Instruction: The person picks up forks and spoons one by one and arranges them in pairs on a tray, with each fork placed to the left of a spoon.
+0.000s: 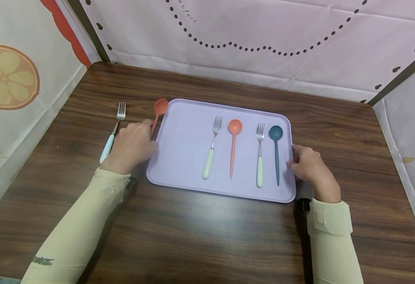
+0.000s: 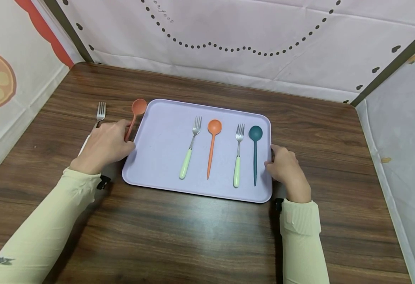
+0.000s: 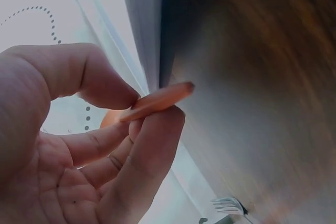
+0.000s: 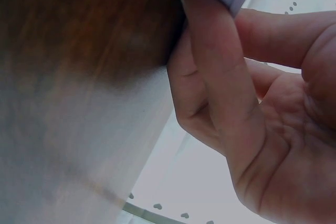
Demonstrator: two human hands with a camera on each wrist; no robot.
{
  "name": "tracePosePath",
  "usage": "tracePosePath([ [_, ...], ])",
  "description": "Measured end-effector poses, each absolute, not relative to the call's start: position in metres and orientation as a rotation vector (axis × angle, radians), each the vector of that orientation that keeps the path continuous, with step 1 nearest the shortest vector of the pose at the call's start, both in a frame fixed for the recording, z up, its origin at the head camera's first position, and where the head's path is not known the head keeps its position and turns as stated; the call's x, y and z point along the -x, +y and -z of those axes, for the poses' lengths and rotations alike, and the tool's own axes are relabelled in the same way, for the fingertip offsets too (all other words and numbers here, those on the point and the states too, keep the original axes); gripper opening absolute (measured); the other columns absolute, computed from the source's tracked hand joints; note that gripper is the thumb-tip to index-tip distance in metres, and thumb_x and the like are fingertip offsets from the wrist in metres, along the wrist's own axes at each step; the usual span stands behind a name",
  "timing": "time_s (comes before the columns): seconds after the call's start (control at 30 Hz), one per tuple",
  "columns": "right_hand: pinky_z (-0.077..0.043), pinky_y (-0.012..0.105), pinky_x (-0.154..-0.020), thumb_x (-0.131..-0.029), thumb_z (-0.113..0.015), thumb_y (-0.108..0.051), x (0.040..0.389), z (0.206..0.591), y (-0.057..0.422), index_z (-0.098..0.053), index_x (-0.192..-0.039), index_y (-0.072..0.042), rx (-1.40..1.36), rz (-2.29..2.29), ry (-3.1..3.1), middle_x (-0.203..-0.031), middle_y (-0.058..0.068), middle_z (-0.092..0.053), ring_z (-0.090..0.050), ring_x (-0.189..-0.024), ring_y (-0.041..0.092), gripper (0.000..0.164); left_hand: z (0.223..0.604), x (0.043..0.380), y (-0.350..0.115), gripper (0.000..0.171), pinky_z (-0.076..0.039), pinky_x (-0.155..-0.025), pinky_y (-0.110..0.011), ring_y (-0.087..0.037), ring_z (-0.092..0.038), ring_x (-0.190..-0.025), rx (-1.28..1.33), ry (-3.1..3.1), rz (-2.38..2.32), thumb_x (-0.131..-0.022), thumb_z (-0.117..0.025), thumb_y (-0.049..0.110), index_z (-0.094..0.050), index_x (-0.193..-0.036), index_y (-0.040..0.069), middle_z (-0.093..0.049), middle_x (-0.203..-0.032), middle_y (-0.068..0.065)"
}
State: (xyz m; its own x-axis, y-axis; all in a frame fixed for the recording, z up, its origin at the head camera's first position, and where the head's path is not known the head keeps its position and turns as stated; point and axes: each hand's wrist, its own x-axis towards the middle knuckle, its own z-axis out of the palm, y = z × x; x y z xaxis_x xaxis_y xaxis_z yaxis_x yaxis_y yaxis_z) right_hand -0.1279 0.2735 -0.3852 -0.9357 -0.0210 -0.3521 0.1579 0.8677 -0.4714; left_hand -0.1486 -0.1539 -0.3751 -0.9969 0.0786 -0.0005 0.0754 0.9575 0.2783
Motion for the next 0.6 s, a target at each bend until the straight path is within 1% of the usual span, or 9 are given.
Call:
tracePosePath([
  [0.23,-0.054,0.034,-0.055,-0.088,-0.056,-0.005,0.1283,0.3845,0.2731,-0.029,-0.139,0.009,-0.105,0.718,2.696,-0.094,0.022,-0.049,-0.058,-0.071,0.026,0.059,0.3718,0.1476,-0.1518,0.019,-0.037,-0.042,-0.043,-0.031,-0.046,-0.054,-0.178,3.116,-0.465,-0.066,-0.05,0.008,-0.053,-0.084,0.004,-0.052,-0.065,-0.013],
  [0.37,-0.054,0.034,-0.054,-0.088,-0.056,-0.005,0.1282,0.3848,0.2731,-0.028,-0.139,0.008,-0.109,0.72,2.697,-0.094,0.022,-0.049,-0.058,-0.07,0.026,0.06,0.3696,0.1471,-0.1497,0.015,-0.038,-0.042,-0.042,-0.031,-0.045,-0.054,-0.195,3.101,-0.477,-0.066,-0.049,0.007,-0.052,-0.08,0.005,-0.05,-0.063,-0.013],
  [0.5,-0.054,0.035,-0.055,-0.088,-0.056,-0.005,0.1282,0.385,0.273,-0.028,-0.139,0.008,-0.109,0.724,2.696,-0.094,0.021,-0.049,-0.058,-0.073,0.028,0.06,0.3676,0.1461,-0.1473,0.013,-0.038,-0.04,-0.042,-0.03,-0.045,-0.052,-0.197,3.079,-0.477,-0.066,-0.048,0.006,-0.05,-0.079,0.005,-0.049,-0.063,-0.014],
  [0.6,-0.055,0.035,-0.056,-0.088,-0.056,-0.005,0.1281,0.3851,0.273,-0.028,-0.139,0.008,-0.107,0.728,2.694,-0.095,0.022,-0.049,-0.057,-0.077,0.03,0.06,0.367,0.1458,-0.1455,0.012,-0.039,-0.041,-0.044,-0.031,-0.046,-0.051,-0.22,3.087,-0.48,-0.066,-0.048,0.006,-0.051,-0.077,0.005,-0.051,-0.064,-0.015],
])
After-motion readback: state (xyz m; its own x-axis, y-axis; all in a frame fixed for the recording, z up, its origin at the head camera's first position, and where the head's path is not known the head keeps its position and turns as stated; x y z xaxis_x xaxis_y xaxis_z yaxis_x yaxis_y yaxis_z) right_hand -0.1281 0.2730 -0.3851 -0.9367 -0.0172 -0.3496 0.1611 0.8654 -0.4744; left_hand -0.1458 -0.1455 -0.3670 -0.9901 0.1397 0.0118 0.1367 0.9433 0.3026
